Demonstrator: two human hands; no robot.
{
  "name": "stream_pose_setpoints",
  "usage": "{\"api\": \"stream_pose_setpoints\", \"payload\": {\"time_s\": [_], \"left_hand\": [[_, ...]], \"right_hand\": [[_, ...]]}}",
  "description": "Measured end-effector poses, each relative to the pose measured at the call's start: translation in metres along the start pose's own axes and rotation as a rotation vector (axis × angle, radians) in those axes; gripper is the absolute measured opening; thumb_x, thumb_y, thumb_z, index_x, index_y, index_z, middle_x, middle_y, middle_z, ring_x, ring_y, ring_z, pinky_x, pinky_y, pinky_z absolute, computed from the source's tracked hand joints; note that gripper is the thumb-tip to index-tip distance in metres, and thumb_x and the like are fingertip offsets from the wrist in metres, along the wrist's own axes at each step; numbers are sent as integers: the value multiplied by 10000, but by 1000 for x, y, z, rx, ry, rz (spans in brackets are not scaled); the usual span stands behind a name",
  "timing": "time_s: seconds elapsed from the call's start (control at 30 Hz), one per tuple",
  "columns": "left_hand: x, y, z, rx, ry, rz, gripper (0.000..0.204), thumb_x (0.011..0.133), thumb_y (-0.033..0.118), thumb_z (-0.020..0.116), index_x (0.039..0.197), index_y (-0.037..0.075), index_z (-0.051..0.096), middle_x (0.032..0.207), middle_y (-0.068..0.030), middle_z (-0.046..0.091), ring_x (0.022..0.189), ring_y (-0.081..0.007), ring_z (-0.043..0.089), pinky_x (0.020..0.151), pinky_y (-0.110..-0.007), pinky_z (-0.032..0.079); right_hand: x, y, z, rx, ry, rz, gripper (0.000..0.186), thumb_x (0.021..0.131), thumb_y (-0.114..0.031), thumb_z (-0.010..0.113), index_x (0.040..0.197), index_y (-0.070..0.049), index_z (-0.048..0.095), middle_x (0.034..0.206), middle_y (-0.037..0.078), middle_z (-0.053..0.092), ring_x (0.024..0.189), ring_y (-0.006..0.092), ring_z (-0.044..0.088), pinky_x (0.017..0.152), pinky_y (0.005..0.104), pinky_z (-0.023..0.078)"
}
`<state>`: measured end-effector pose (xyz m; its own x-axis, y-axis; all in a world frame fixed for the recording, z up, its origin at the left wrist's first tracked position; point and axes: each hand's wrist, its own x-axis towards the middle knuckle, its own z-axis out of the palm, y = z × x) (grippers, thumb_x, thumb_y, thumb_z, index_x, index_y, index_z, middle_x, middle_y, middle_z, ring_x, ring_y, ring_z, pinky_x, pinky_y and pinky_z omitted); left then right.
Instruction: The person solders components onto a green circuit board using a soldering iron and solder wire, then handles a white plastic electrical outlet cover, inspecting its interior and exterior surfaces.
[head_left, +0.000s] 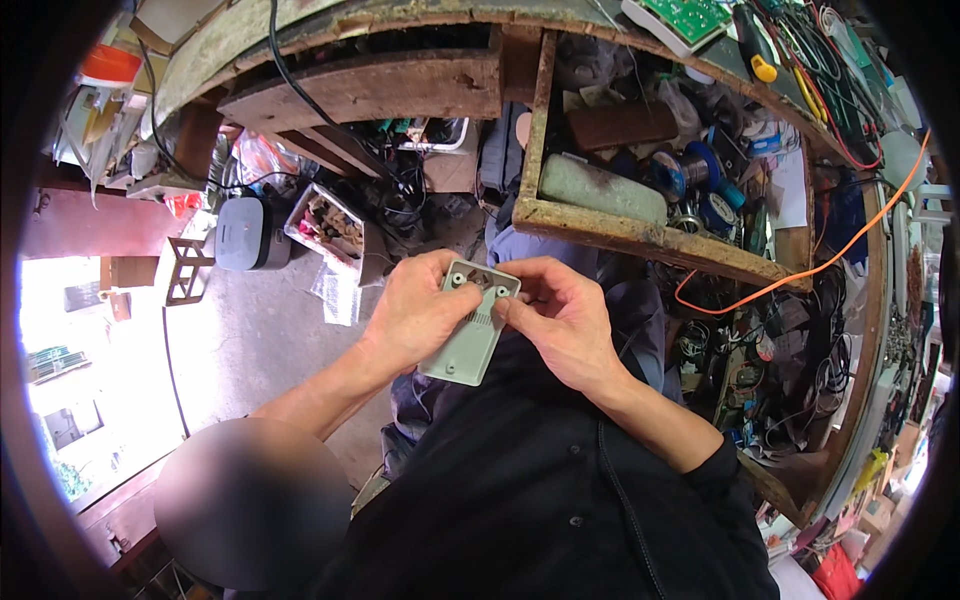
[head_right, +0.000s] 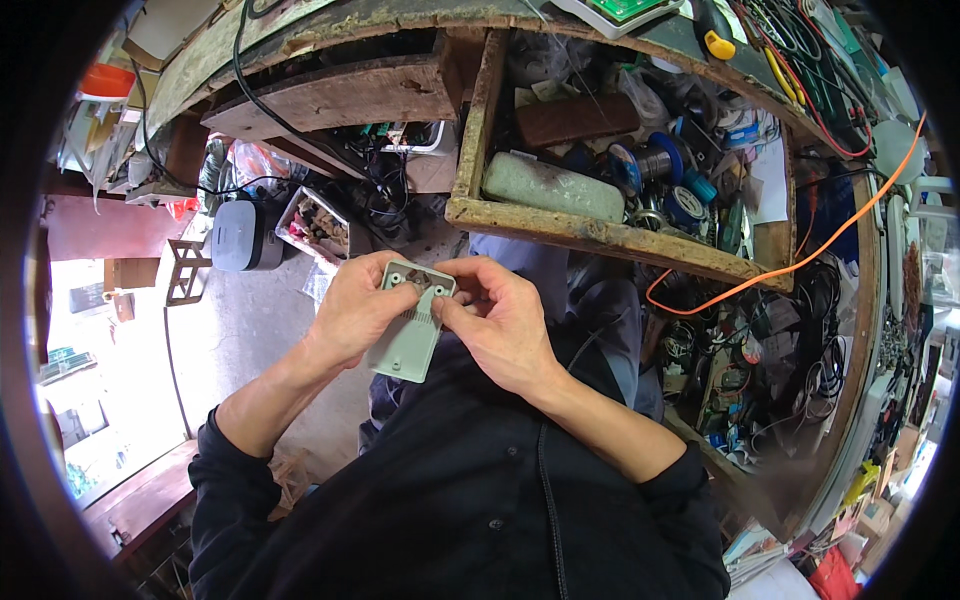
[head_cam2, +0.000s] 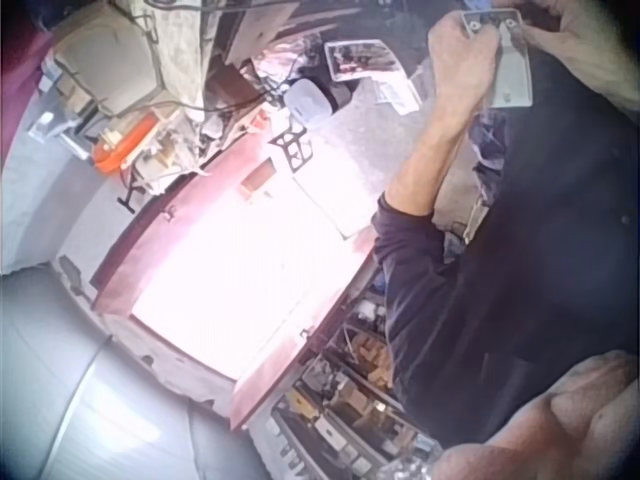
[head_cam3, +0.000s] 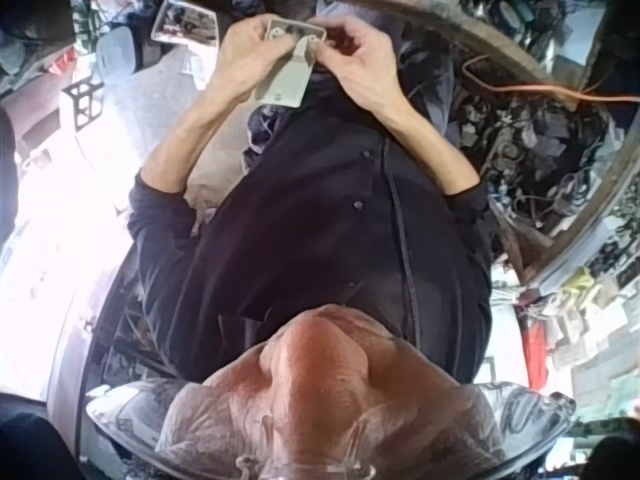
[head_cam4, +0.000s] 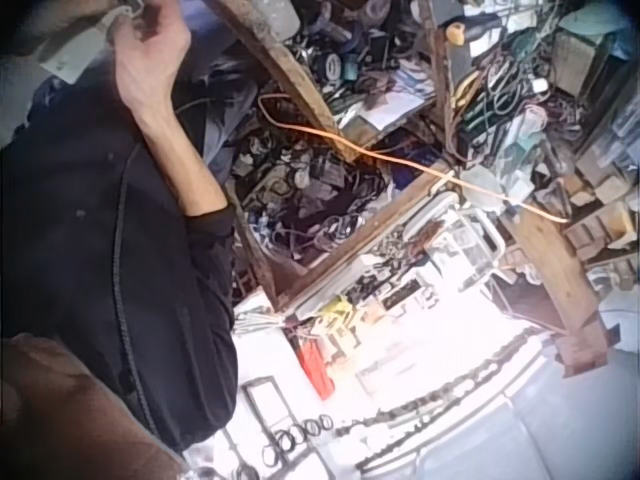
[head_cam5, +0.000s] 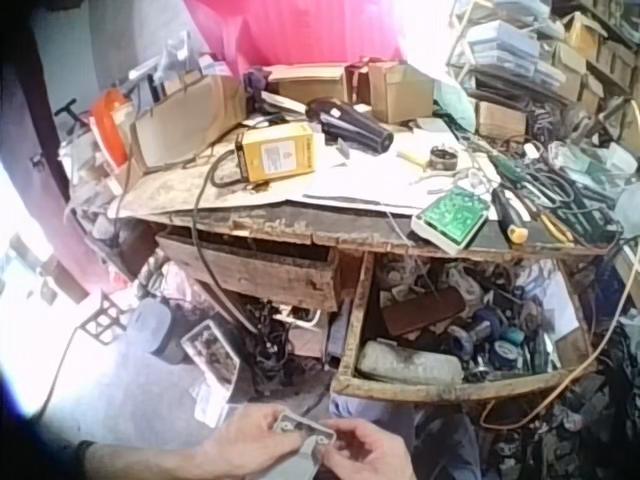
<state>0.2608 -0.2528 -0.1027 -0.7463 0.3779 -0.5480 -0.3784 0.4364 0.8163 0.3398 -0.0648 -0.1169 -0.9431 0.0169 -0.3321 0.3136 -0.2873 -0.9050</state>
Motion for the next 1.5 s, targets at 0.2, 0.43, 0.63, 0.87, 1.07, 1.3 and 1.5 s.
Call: {"api": "stream_pose_setpoints", "payload": {"time_s": [0.2, 0.43, 0.63, 0.87, 1.07, 1.3, 1.5], "left_hand": [[-2, -7, -1, 49, 40, 17, 86, 876, 35, 650, 948, -11, 667, 836, -13, 668, 757, -78, 601, 672, -269, 495], [-7, -12, -7, 57, 46, -30, 108, 857, 72, 669, 912, -21, 667, 798, -41, 672, 722, -96, 612, 649, -303, 497], [-12, -11, -7, 28, 31, -84, 59, 871, 19, 660, 923, -7, 653, 830, -11, 665, 722, -75, 595, 646, -273, 482], [-8, -26, -5, -218, -35, -149, 189, 864, 92, 665, 944, -69, 723, 835, -87, 738, 713, -127, 683, 628, -308, 549], [-9, -20, -2, -217, -29, -170, 206, 863, 106, 667, 955, -69, 725, 835, -95, 738, 705, -133, 684, 622, -310, 545], [-10, -14, -1, -185, -23, -139, 214, 865, 102, 679, 996, -60, 725, 857, -82, 732, 736, -121, 673, 650, -292, 534], [-5, -9, -8, -35, -74, -123, 177, 862, 80, 699, 985, -41, 736, 880, -47, 714, 780, -91, 636, 709, -261, 505]], "right_hand": [[2, 3, 1, 57, -38, 61, 318, 940, 33, 737, 1249, 65, 670, 972, 43, 722, 816, 69, 665, 739, 228, 560], [4, 3, 8, 133, -88, 162, 303, 933, 38, 742, 1224, 81, 665, 989, 72, 743, 836, 93, 695, 747, 258, 581], [6, 14, 8, 57, -108, 174, 296, 917, 34, 739, 1201, 86, 679, 986, 96, 749, 818, 107, 709, 752, 262, 593], [6, 19, 5, 94, -116, 203, 311, 914, 2, 753, 1200, 107, 686, 937, 91, 760, 816, 120, 726, 748, 267, 597], [7, 17, 3, 80, -108, 198, 319, 912, -9, 765, 1201, 103, 689, 934, 95, 766, 818, 122, 732, 749, 267, 601], [4, 18, 2, 23, -106, 145, 313, 903, -10, 758, 1192, 91, 698, 916, 77, 760, 792, 102, 712, 726, 259, 584], [0, 14, 5, -172, -99, 70, 294, 869, -30, 761, 1146, 62, 723, 853, 63, 749, 746, 88, 692, 699, 270, 567]]}}
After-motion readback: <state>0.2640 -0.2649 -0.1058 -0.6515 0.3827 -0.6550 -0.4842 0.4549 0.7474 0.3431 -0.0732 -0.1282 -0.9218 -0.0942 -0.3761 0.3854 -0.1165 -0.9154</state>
